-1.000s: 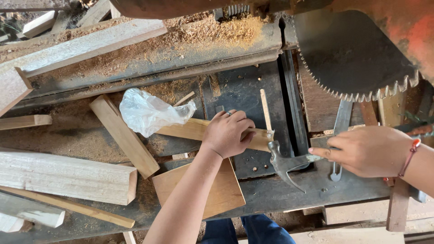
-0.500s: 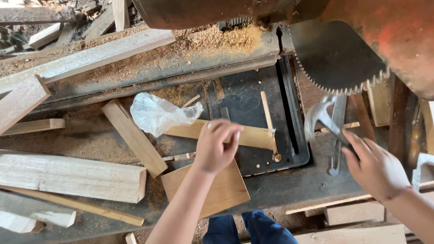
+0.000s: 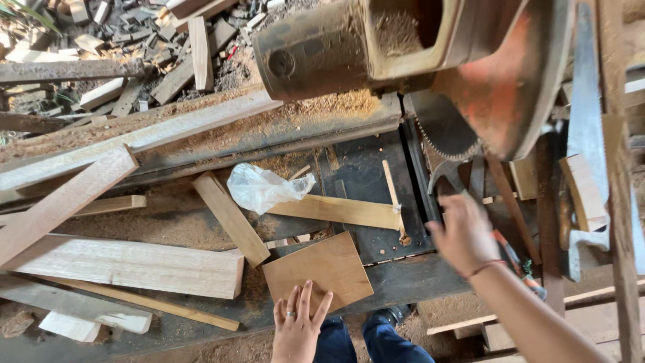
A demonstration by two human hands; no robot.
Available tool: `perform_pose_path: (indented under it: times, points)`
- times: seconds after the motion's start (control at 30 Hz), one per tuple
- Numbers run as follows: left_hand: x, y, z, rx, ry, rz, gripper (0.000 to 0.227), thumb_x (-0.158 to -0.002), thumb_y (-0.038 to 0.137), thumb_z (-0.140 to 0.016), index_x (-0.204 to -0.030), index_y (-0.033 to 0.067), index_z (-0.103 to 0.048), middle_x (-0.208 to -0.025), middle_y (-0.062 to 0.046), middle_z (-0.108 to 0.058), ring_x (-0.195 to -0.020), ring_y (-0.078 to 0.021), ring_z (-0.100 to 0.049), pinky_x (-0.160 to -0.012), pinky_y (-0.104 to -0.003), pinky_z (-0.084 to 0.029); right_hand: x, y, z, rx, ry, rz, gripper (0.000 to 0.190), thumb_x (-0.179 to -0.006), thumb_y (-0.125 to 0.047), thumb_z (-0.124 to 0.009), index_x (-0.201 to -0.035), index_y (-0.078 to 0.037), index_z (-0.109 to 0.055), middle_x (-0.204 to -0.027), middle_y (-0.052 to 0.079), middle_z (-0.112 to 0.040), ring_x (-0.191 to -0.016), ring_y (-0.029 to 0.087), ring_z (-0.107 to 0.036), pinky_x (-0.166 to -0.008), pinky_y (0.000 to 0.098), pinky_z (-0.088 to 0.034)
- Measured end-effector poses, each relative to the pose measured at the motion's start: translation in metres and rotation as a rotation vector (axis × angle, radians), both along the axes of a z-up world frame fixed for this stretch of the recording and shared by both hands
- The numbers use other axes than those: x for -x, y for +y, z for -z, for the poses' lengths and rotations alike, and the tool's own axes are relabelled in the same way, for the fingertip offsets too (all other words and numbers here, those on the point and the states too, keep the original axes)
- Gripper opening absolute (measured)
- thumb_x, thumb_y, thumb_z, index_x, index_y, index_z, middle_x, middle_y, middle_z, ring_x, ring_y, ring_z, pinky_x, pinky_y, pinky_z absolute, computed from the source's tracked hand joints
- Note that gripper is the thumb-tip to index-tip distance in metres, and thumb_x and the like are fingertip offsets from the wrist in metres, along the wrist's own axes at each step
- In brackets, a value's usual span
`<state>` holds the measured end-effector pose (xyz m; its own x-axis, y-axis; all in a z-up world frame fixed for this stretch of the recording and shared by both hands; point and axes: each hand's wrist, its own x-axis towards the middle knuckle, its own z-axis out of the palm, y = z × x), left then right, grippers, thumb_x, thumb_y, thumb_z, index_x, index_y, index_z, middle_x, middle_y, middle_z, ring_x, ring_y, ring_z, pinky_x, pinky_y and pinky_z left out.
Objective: The person handles wood pieces on a workbench, uses a hammer to drive nails, and uses a saw to cut wood.
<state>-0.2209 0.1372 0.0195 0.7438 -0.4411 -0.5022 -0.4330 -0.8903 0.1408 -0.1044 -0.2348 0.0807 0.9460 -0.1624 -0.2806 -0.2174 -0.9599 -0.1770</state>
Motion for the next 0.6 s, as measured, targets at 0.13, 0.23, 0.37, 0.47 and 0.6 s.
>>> perform_pose_path:
  times: [0.13, 0.23, 0.37, 0.47, 0.6]
  points:
    - [-0.008, 0.010, 0.000, 0.012, -0.020, 0.075, 0.077, -0.096, 0.014, -0.061, -0.161, 0.0287, -0.023, -0.158, -0.019, -0.027, -0.139, -0.0404, -0.038, -0.110, -0.063, -0.031, -0.033, 0.060, 0.004, -0.151, 0.052, -0.293, 0.089, -0.079, -0.046, -0.079, -0.146, 0.000, -0.042, -0.154, 0.017, -0.037, -0.146, 0.036, -0.035, -0.115, 0.0505, -0.029]
    - [-0.018, 0.007, -0.015, -0.006, 0.084, 0.114, 0.073, -0.098, 0.008, -0.055, -0.162, 0.0266, -0.024, -0.161, -0.021, -0.025, -0.140, -0.0402, -0.039, -0.110, -0.059, -0.034, -0.051, 0.086, 0.008, -0.087, 0.105, -0.327, 0.087, -0.075, -0.041, -0.082, -0.145, -0.006, -0.044, -0.152, 0.014, -0.041, -0.141, 0.035, -0.039, -0.112, 0.0495, -0.035]
    - [-0.035, 0.004, -0.060, -0.074, 0.127, 0.152, 0.077, -0.099, 0.004, -0.056, -0.163, 0.0301, -0.021, -0.164, -0.020, -0.020, -0.143, -0.0366, -0.038, -0.112, -0.064, -0.032, -0.054, 0.094, 0.008, 0.038, 0.229, -0.354, 0.057, -0.080, -0.043, -0.079, -0.126, -0.013, -0.063, -0.128, 0.006, -0.061, -0.128, 0.027, -0.058, -0.106, 0.0444, -0.049]
    - [-0.053, -0.002, -0.099, -0.227, 0.217, 0.070, 0.085, -0.101, 0.006, -0.056, -0.163, 0.0376, -0.008, -0.167, -0.022, -0.002, -0.148, -0.0457, -0.023, -0.114, -0.066, -0.029, -0.057, 0.082, -0.004, -0.036, 0.288, -0.499, 0.053, -0.074, -0.046, -0.083, -0.110, -0.009, -0.070, -0.113, 0.008, -0.064, -0.114, 0.027, -0.065, -0.099, 0.0387, -0.054]
    - [-0.060, -0.004, -0.124, -0.318, 0.422, -0.074, 0.103, -0.095, 0.016, -0.069, -0.163, 0.0390, 0.004, -0.171, -0.022, 0.012, -0.155, -0.0476, -0.014, -0.120, -0.055, -0.033, -0.047, 0.062, -0.031, -0.178, 0.339, -0.363, 0.056, -0.073, -0.051, -0.082, -0.112, -0.012, -0.072, -0.111, 0.007, -0.066, -0.106, 0.028, -0.068, -0.093, 0.0392, -0.055]
